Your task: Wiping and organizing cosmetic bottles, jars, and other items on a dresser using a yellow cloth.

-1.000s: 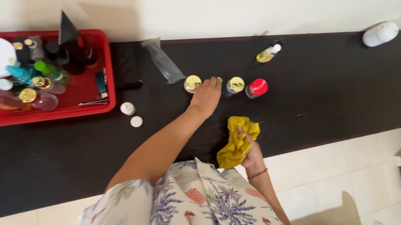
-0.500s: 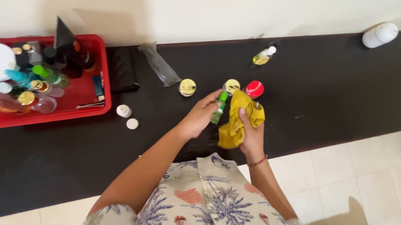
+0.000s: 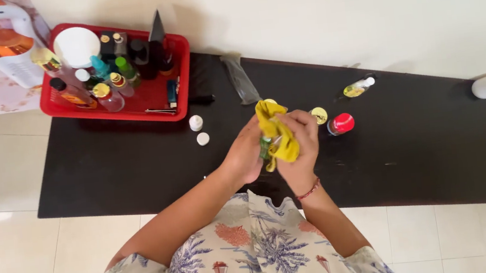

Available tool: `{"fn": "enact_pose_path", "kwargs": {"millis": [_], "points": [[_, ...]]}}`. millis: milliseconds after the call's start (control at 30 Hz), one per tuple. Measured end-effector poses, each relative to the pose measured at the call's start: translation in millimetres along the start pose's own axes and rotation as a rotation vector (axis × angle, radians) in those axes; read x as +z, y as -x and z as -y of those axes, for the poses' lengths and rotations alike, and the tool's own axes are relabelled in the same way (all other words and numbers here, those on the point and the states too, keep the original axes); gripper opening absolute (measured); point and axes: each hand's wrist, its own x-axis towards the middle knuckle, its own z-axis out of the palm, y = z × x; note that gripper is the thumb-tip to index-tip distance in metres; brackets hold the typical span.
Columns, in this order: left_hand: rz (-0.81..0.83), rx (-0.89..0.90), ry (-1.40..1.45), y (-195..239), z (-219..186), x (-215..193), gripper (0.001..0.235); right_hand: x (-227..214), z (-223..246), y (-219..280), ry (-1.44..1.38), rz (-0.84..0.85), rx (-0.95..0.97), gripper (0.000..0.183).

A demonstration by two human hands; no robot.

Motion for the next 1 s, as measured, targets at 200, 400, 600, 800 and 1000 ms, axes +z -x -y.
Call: {"fn": "enact_pose_path", "kwargs": {"millis": [200, 400, 600, 800, 1000], "points": [[0.114, 0.147, 0.036, 14, -28, -16, 0.031, 22, 17, 25, -0.032, 0.134, -0.179, 0.038], [0.067, 0.223, 0.03, 15, -15, -28, 0.024, 40, 40, 17, 0.033, -0.096, -0.095, 0.036], [0.034, -0.002, 0.056, 24, -43, -39, 0.025, 49, 47, 30, 0.029, 0.039, -0.202, 0.038], [-0.025, 0.056, -0.029, 36, -74, -35, 0.032, 64, 72, 26, 0.154, -0.025, -0.333, 0.05], [0.028, 0.138, -0.105, 33, -47, -52, 0.038, 69, 65, 27, 0.041, -0.057, -0.164, 0.043]]}}
